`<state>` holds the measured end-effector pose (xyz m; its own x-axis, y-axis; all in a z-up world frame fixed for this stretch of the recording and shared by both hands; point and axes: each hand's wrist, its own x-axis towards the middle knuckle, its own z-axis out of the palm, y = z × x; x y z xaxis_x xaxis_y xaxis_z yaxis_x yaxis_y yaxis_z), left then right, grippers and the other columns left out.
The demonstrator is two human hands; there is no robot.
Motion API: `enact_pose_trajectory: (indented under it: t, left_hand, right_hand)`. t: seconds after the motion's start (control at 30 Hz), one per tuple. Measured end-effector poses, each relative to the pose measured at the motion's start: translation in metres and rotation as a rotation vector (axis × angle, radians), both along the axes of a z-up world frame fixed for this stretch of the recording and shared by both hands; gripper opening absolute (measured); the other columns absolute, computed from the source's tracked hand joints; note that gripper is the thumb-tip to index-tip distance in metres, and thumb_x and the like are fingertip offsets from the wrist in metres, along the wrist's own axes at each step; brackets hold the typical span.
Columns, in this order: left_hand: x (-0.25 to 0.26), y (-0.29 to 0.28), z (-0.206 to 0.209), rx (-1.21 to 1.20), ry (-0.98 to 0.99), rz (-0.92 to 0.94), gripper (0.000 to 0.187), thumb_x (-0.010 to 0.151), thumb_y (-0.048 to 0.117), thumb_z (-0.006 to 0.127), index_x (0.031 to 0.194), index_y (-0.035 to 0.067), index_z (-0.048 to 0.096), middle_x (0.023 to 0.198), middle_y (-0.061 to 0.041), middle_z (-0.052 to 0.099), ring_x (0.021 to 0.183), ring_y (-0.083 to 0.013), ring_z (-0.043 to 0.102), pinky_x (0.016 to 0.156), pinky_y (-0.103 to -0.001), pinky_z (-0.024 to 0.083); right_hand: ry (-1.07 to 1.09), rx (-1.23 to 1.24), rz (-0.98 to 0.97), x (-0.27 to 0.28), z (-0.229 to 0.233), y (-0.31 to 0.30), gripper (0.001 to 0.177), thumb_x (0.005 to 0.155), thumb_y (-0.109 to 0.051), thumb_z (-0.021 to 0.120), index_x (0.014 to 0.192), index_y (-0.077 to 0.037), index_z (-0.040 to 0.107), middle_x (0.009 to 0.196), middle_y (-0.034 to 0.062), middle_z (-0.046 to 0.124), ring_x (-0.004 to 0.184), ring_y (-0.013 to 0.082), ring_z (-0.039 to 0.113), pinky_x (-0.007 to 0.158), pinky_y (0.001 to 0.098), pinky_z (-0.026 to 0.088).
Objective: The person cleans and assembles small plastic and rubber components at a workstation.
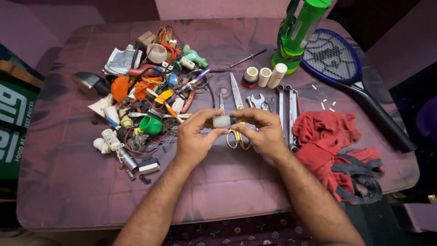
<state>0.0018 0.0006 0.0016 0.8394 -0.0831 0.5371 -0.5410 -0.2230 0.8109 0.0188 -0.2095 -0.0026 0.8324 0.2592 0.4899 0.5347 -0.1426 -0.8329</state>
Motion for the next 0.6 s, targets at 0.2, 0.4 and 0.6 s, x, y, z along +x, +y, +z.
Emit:
enact_pose_trajectory:
  t: [0.2,0.4,0.6]
  left_hand:
    - [0.001,0.001,-0.005,-0.085,0.047,-0.058,0.037,0.081,0.009,0.086,0.115,0.002,0.073,0.106,-0.008,0.073,0.096,-0.0166,0.077,0.084,-0.028,0.064]
    - [-0.002,0.0,0.001,-0.003,-0.043,0.015,0.038,0.079,0.008,0.089,0.113,0.0,0.074,0.1,-0.008,0.073,0.089,-0.0167,0.076,0.078,-0.027,0.061]
    - [0.002,0.002,-0.003,-0.164,0.05,-0.022,0.035,0.084,0.007,0.085,0.116,0.001,0.073,0.107,-0.007,0.073,0.096,-0.0153,0.077,0.083,-0.027,0.064]
  right_hand:
    - [0.291,0.238,0.037,0.005,-0.023,-0.002,0.023,0.09,-0.003,0.079,0.112,0.002,0.076,0.107,0.0092,0.077,0.093,0.01,0.07,0.085,0.0247,0.058]
    - [0.275,0.146,-0.041,0.008,-0.032,0.002,0.024,0.09,0.001,0.079,0.114,0.005,0.077,0.105,0.0107,0.079,0.092,0.011,0.071,0.083,0.025,0.058]
    - [0.371,0.355,0.139,0.005,-0.023,0.008,0.036,0.092,0.0,0.074,0.127,0.003,0.069,0.109,0.009,0.076,0.096,0.0108,0.071,0.087,0.025,0.058]
